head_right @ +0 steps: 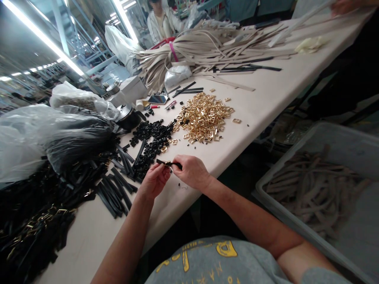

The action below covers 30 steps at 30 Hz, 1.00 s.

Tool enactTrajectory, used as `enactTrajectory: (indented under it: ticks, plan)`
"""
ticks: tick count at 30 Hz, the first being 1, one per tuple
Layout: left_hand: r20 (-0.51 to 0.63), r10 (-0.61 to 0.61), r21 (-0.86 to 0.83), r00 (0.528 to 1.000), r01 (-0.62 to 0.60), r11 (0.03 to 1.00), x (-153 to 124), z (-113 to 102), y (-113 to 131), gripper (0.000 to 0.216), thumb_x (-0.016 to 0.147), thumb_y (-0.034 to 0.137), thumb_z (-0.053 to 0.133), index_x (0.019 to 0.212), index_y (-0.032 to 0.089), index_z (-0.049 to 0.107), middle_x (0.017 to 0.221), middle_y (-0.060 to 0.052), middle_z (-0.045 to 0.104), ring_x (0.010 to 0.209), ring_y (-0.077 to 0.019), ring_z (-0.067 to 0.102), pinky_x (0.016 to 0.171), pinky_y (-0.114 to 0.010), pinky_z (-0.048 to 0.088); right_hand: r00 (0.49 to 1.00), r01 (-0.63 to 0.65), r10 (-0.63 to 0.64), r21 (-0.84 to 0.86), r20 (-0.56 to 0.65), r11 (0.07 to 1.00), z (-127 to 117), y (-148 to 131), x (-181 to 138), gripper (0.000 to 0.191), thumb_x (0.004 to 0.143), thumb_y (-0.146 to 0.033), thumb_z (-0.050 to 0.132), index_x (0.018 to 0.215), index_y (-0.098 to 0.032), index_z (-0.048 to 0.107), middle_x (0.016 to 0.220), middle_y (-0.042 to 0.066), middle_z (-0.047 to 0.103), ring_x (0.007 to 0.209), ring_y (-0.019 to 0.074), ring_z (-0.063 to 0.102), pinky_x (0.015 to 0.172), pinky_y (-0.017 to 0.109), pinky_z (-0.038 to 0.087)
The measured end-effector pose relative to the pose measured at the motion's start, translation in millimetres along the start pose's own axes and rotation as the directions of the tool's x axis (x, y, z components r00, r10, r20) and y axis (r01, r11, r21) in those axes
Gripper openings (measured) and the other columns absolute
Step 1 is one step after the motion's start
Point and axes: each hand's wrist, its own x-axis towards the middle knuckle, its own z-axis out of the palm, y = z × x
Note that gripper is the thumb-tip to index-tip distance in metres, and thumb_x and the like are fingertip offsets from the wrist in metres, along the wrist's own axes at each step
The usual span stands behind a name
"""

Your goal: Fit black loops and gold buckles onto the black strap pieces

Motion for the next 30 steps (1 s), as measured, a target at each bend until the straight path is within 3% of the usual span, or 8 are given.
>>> enactTrajectory:
  ticks: [11,17,24,30]
  plan:
    - [0.019,-0.003,0.066,1.000,0.002,0.998,-1.4,6.2,-2.5,0.027,0.061,0.021,0.085,0.080,0.015,0.067,0.077,0.001,0.067,0.064,-0.0060,0.061,0.061,-0.016,0.050,0.993,-0.002,-0.001,0.021,0.117,1.000,-3.1,7.2,0.2,0.011,0.088,-0.022,0.059,0.080,-0.018,0.066,0.075,0.002,0.068,0.070,0.0142,0.058,0.063,0.023,0.034]
    - [0.019,-0.008,0.079,1.000,0.006,0.997,-1.9,8.0,-2.5,0.029,0.059,0.021,0.086,0.080,0.016,0.066,0.076,0.002,0.065,0.064,-0.0056,0.059,0.058,-0.016,0.047,0.976,0.060,-0.086,0.131,0.199,0.990,-4.7,12.8,3.4,0.014,0.089,-0.026,0.062,0.078,-0.017,0.065,0.067,-0.001,0.062,0.063,0.0114,0.054,0.061,0.022,0.033]
    - [0.051,0.144,0.164,0.988,-0.151,0.975,-0.9,8.6,-8.1,0.024,0.062,0.025,0.084,0.078,0.016,0.068,0.075,0.001,0.066,0.066,-0.0068,0.058,0.063,-0.019,0.047,0.983,0.047,-0.072,0.149,0.169,0.988,-4.6,13.8,1.4,0.015,0.089,-0.029,0.062,0.079,-0.017,0.066,0.069,0.000,0.064,0.063,0.0119,0.054,0.060,0.023,0.032]
    - [0.058,0.113,0.211,0.992,-0.123,0.970,-2.4,7.3,-7.9,0.025,0.065,0.030,0.082,0.085,0.016,0.073,0.079,-0.002,0.070,0.067,-0.0096,0.062,0.069,-0.023,0.050,0.983,0.051,-0.065,0.088,0.169,0.995,-7.7,11.1,0.3,0.015,0.088,-0.025,0.061,0.076,-0.018,0.065,0.068,0.000,0.063,0.062,0.0118,0.053,0.059,0.023,0.031]
